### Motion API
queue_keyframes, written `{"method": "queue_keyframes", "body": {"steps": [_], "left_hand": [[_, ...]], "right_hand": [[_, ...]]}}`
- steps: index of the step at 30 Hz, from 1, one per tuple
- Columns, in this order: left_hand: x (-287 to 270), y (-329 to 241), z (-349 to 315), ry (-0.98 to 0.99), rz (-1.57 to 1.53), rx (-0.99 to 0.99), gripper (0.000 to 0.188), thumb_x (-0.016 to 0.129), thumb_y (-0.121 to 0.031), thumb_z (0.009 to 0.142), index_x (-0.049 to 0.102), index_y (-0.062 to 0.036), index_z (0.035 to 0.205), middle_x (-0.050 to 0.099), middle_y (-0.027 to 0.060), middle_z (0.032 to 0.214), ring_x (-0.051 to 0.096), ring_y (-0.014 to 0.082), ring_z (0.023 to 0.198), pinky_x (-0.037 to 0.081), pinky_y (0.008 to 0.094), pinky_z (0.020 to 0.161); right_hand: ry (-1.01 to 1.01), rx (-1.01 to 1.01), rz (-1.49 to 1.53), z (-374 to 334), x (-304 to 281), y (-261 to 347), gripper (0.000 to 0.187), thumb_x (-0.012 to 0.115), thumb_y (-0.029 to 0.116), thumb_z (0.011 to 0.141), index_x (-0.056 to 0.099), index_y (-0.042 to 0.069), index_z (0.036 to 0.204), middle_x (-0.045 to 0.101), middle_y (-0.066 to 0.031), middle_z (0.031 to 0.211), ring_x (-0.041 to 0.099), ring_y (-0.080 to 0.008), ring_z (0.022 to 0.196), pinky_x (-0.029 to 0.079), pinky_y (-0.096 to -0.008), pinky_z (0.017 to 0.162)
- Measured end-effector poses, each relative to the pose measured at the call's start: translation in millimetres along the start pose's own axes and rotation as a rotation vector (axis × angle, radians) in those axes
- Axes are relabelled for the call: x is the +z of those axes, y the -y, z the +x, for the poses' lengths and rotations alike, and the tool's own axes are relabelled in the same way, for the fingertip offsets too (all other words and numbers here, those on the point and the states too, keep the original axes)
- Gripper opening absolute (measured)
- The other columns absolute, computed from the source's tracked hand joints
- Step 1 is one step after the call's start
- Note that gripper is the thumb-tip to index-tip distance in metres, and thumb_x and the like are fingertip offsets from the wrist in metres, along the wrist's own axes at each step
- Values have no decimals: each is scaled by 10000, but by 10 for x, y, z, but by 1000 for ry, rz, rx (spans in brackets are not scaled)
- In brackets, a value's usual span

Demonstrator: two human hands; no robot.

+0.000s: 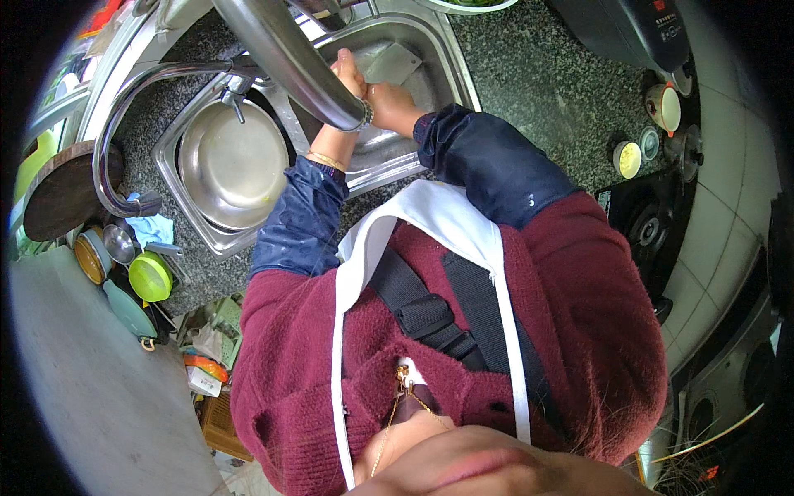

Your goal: The person washes a cloth and a colander at the sink, then moves to the stove to stir-fry green vegetables in a wok. They add seasonings from small bowls and continue stirring the vegetables until the end of the clip.

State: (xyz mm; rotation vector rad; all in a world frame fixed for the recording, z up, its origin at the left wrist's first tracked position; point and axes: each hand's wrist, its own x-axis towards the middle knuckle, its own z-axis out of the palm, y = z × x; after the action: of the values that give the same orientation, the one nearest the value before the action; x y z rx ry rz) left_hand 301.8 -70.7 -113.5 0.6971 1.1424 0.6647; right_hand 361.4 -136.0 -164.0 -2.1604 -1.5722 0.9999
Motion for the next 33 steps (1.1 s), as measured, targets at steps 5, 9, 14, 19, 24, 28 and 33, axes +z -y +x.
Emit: {"method": "queue_keyframes", "body": {"steps": [5, 9, 14, 19, 24, 28, 33], "left_hand": [[-542, 757, 364, -65, -333, -168, 458, 428, -401, 903, 283, -162, 540, 259, -19, 465, 243, 161, 405, 245, 309, 403], [-821, 890, 270, -4, -307, -190, 343, 449, -450, 860, 487, -130, 743, 492, 75, 698, 478, 253, 647, 399, 378, 612], [-1009, 926, 162, 112, 1731, -64, 627, 581, -411, 786, 352, -114, 1288, 522, 198, 1206, 506, 365, 1114, 382, 480, 901], [-1033, 882, -49, 209, 1587, -19, 515, 590, -283, 787, 369, -74, 1202, 606, 177, 1029, 612, 333, 892, 467, 432, 734], [-1097, 406, -648, 319, 218, -488, 184, 521, -198, 881, 424, -90, 995, 542, 30, 787, 497, 92, 570, 417, 210, 429], [-1114, 364, -1124, 431, -181, -408, 360, 520, -279, 898, 487, -93, 1205, 571, 11, 1014, 545, 144, 914, 454, 329, 811], [-1225, 645, -1250, 667, 664, 110, 361, 481, -311, 916, 521, -45, 1155, 580, 41, 978, 545, 124, 868, 445, 265, 746]], "right_hand": [[63, -121, -112, -78, -62, -58, 245, 511, 294, 795, 666, 104, 789, 650, -141, 756, 631, -326, 701, 492, -425, 612], [31, -177, -297, -131, 69, -207, 204, 526, 234, 783, 669, 98, 733, 659, -106, 756, 627, -294, 756, 450, -437, 690], [133, -255, -449, -394, -384, -492, 221, 594, 211, 727, 647, 101, 911, 640, -76, 918, 587, -260, 894, 403, -393, 771], [-244, 113, 41, -893, -891, -781, 423, 743, 280, 656, 565, 60, 970, 584, -124, 976, 580, -302, 912, 476, -386, 745], [-515, 232, -599, -1478, -1121, -941, 566, 726, 372, 669, 524, 56, 1093, 490, -170, 1151, 448, -333, 1094, 342, -481, 894], [-89, 21, 32, -1390, -748, -335, 436, 595, 373, 827, 573, 25, 1089, 594, -144, 1046, 528, -263, 1013, 396, -384, 894], [487, 260, 1313, -1284, -64, 180, 423, 600, 252, 850, 455, 0, 1158, 614, -83, 912, 590, -131, 690, 479, -235, 582]]}}
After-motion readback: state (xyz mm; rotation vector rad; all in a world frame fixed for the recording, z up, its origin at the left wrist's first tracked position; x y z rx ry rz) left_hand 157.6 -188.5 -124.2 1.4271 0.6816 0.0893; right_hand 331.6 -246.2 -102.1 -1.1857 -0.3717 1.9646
